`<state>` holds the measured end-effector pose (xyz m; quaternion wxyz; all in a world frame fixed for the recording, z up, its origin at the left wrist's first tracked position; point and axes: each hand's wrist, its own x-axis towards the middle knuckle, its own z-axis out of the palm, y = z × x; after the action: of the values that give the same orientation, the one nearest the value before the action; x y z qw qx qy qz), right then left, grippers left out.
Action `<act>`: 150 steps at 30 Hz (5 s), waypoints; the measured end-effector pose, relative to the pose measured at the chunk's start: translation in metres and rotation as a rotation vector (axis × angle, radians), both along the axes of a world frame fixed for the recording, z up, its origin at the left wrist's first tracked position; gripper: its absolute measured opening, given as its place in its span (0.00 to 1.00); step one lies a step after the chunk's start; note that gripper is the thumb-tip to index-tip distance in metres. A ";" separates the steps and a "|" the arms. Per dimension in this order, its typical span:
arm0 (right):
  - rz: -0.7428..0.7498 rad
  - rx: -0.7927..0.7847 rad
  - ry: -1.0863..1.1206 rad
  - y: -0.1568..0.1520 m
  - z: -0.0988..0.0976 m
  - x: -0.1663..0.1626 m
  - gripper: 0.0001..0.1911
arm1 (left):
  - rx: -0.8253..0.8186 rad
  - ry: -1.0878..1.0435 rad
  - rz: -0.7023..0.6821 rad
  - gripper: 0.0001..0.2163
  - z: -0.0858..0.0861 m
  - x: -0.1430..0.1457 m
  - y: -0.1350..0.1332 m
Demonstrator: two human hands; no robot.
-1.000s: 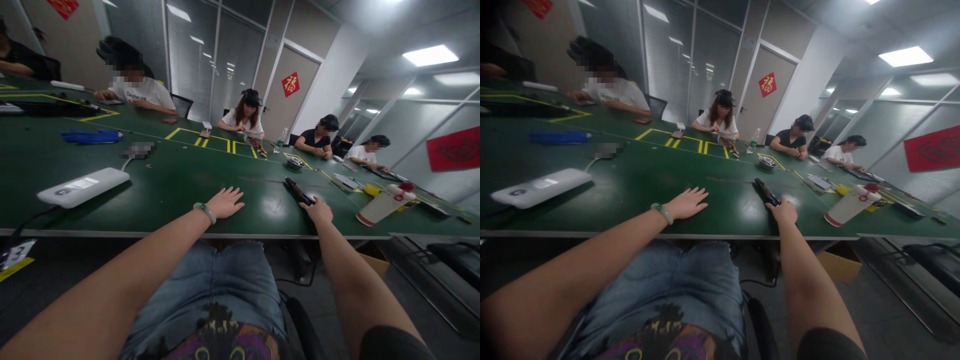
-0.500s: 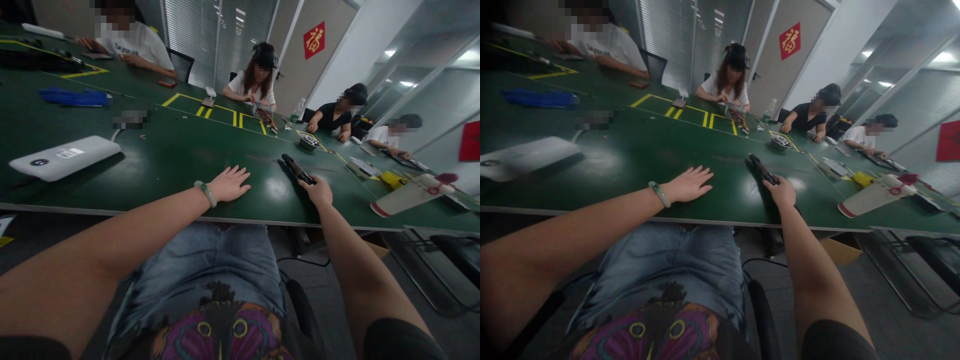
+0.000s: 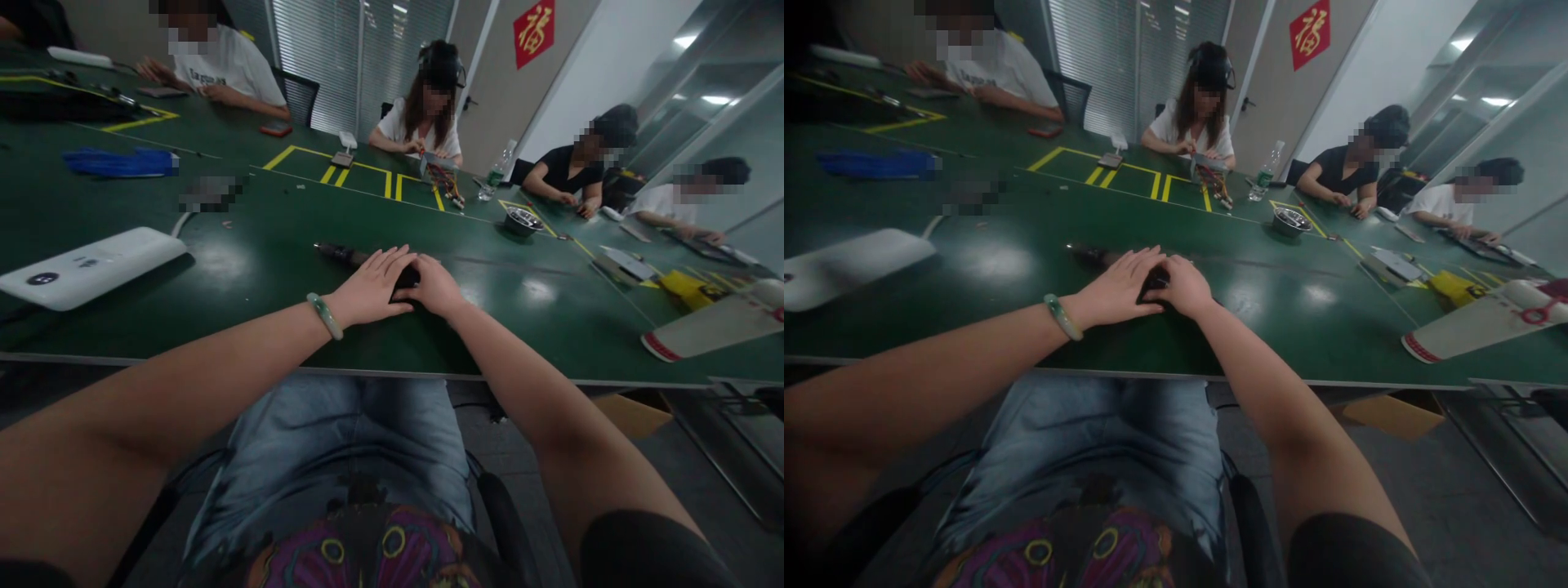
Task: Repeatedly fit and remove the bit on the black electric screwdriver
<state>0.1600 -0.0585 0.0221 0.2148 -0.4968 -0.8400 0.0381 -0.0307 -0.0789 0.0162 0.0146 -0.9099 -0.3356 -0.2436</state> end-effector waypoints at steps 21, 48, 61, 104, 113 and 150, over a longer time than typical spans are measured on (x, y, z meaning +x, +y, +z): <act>-0.002 -0.555 -0.090 0.024 0.069 0.080 0.19 | -0.064 0.152 -0.116 0.16 0.028 0.021 0.074; -0.290 -0.444 0.293 0.005 0.009 0.048 0.06 | 0.021 0.092 -0.138 0.04 0.015 0.030 0.088; -0.282 -0.221 0.105 -0.001 0.011 0.035 0.03 | 0.054 0.073 -0.152 0.06 0.015 0.029 0.085; -0.320 -0.207 0.094 0.001 0.011 0.037 0.05 | 0.000 0.064 -0.154 0.06 0.015 0.028 0.086; -0.330 -0.202 0.084 0.001 0.011 0.038 0.04 | 0.040 0.079 -0.216 0.05 0.017 0.026 0.086; -0.313 -0.182 0.092 0.002 0.012 0.039 0.03 | 0.060 0.151 -0.210 0.07 0.018 0.029 0.087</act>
<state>0.1993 -0.0568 0.0337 0.2105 -0.6365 -0.7348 0.1030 -0.0020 0.0085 0.0341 0.0415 -0.9549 -0.2290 -0.1845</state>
